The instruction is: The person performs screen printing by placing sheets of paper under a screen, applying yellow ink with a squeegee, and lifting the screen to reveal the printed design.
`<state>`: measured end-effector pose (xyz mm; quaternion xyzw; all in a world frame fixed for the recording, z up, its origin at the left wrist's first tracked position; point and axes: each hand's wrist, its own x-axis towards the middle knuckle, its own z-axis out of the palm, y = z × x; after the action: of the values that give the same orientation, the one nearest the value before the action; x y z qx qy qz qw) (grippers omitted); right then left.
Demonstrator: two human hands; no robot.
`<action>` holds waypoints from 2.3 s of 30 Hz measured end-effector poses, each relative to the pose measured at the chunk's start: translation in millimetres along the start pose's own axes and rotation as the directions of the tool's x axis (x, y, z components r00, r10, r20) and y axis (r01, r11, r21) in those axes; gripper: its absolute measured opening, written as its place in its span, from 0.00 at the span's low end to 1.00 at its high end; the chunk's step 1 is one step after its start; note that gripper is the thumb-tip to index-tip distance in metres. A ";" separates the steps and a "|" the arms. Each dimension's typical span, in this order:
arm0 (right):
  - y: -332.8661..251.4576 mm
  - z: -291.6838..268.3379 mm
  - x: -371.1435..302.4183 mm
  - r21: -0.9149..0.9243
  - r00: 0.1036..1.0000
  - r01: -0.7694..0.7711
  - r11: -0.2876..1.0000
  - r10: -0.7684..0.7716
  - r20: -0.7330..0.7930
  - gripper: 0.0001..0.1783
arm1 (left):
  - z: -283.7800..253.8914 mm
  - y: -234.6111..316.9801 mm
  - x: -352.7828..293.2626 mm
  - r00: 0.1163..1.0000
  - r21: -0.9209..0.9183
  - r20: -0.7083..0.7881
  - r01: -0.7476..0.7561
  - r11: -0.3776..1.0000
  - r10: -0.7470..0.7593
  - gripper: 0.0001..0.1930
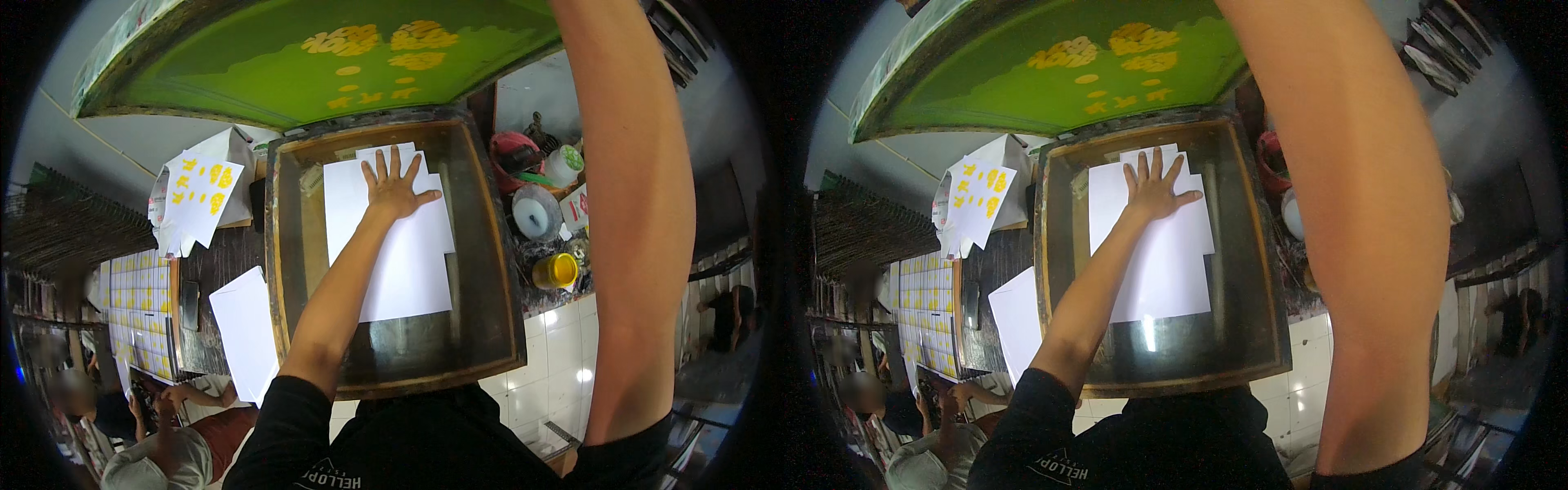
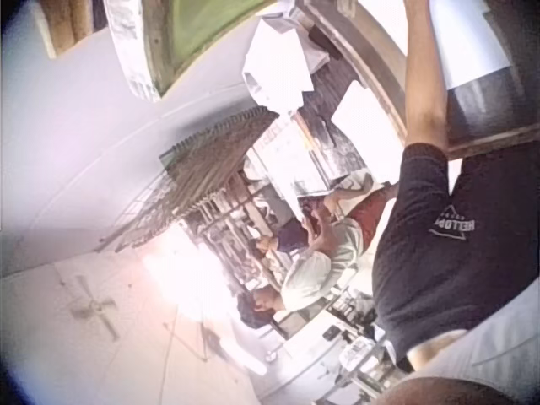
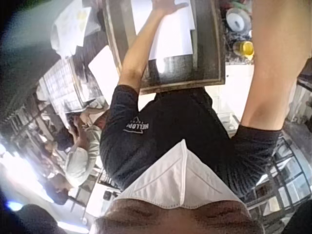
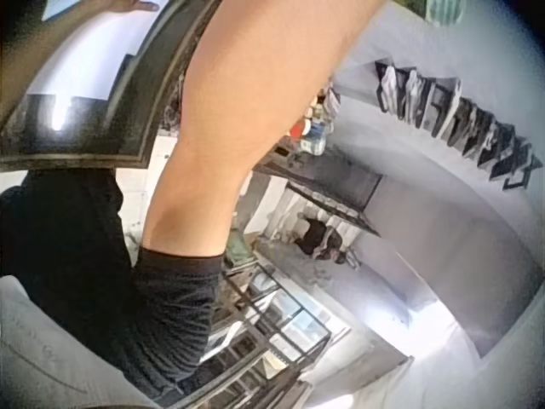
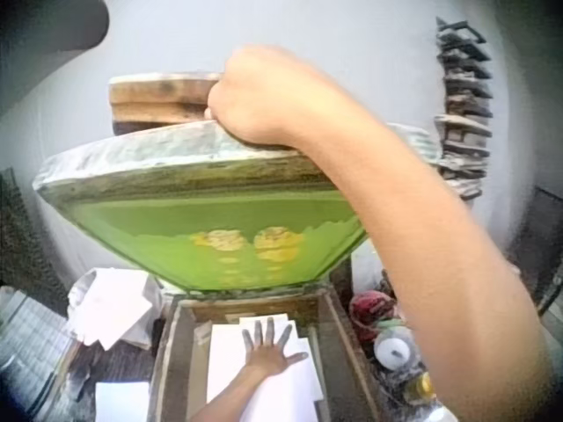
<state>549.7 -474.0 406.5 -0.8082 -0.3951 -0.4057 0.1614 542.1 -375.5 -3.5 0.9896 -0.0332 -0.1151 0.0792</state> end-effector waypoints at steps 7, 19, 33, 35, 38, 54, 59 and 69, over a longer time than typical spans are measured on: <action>-55.0 -37.0 -47.9 0.124 0.903 -0.366 0.922 0.320 0.286 0.20 | -78.8 5.1 -96.5 0.857 -0.780 -0.516 -0.466 0.417 -0.007 0.36; -134.9 16.6 -284.7 0.199 0.680 -0.561 0.804 0.310 0.665 0.34 | 25.0 -28.1 -379.1 0.978 -0.845 0.198 0.137 -0.517 -0.064 0.11; -168.7 86.9 -373.9 0.145 0.730 -0.195 0.970 0.045 0.682 0.25 | 102.5 -35.9 -376.7 0.870 -0.489 0.492 0.310 -0.816 0.036 0.15; -158.7 101.8 -365.2 0.125 0.785 -0.158 0.980 0.047 0.618 0.23 | 105.4 -35.5 -377.6 0.850 -0.525 0.526 0.302 -0.796 -0.025 0.15; -130.0 137.1 -347.3 0.107 0.823 -0.140 0.984 0.056 0.565 0.22 | 109.9 -37.4 -379.6 0.835 -0.481 0.551 0.315 -0.818 -0.003 0.15; 19.9 305.9 -223.4 0.045 0.786 -0.144 0.989 0.087 0.613 0.27 | 110.4 -27.5 -390.1 0.832 -0.526 0.541 0.222 -0.821 -0.122 0.18; 42.9 311.6 -197.4 0.097 0.682 -0.275 0.957 0.123 0.721 0.24 | 110.8 -27.6 -390.4 0.867 -0.539 0.487 0.200 -0.818 -0.109 0.17; 38.0 312.5 -203.2 -0.004 0.670 -0.213 0.977 0.149 0.727 0.25 | 107.4 -27.3 -388.7 0.887 -0.592 0.440 0.171 -0.787 -0.138 0.15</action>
<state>671.1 -419.5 56.3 -0.9302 -0.3607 -0.0201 0.0648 140.8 -332.0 -24.6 0.2570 0.3285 -0.0958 0.9038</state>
